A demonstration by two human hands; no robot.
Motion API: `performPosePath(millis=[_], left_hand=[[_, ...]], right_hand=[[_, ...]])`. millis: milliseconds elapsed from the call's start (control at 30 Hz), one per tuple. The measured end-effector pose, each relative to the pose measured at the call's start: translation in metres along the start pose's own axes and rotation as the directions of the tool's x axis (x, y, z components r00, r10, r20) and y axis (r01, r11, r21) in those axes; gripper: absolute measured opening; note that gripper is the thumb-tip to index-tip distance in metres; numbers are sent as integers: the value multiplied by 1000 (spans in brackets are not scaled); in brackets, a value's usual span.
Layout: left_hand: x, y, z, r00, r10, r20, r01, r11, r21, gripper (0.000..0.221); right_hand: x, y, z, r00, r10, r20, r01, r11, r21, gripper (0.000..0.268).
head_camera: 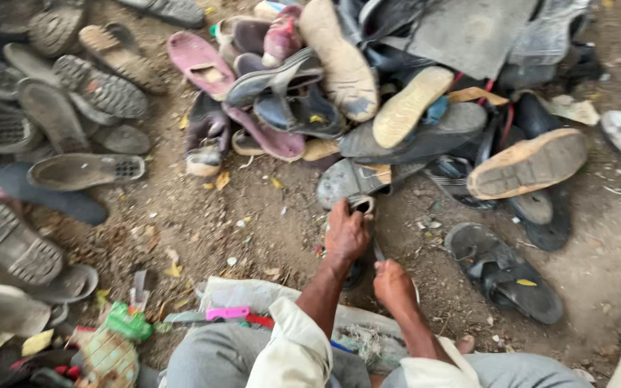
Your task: The person repairs shoes by hand using a small knife to trim material and fitting a new sole to a shoe.
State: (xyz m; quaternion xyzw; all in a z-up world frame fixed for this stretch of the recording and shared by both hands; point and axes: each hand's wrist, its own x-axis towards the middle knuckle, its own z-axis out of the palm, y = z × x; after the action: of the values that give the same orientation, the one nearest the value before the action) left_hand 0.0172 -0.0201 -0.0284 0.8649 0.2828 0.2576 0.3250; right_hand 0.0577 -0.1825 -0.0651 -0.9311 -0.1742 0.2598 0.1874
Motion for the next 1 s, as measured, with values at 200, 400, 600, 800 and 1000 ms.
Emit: performPosePath(millis=[200,400,600,800,1000], left_hand=[[1,-9,2,992,123,-43,-127,986,-106,26],[6,-16,5,999,-15,37,14,1000,23,21],[8,-9,1,998,25,-54,-29,997,-70,20],[12,-13,-3,997,80,-5,-80,992,-93,18],[6,-9,-4,999,32,6,-32,997,-67,18]], right_hand=[[59,35,50,995,-83,-52,81,996,-41,32],[22,11,20,998,-54,-7,55,997,50,32],[-3,7,8,997,-75,17,75,997,-9,37],[47,3,28,988,-145,-53,147,989,32,35],[-12,3,4,996,-93,2,93,995,-40,35]])
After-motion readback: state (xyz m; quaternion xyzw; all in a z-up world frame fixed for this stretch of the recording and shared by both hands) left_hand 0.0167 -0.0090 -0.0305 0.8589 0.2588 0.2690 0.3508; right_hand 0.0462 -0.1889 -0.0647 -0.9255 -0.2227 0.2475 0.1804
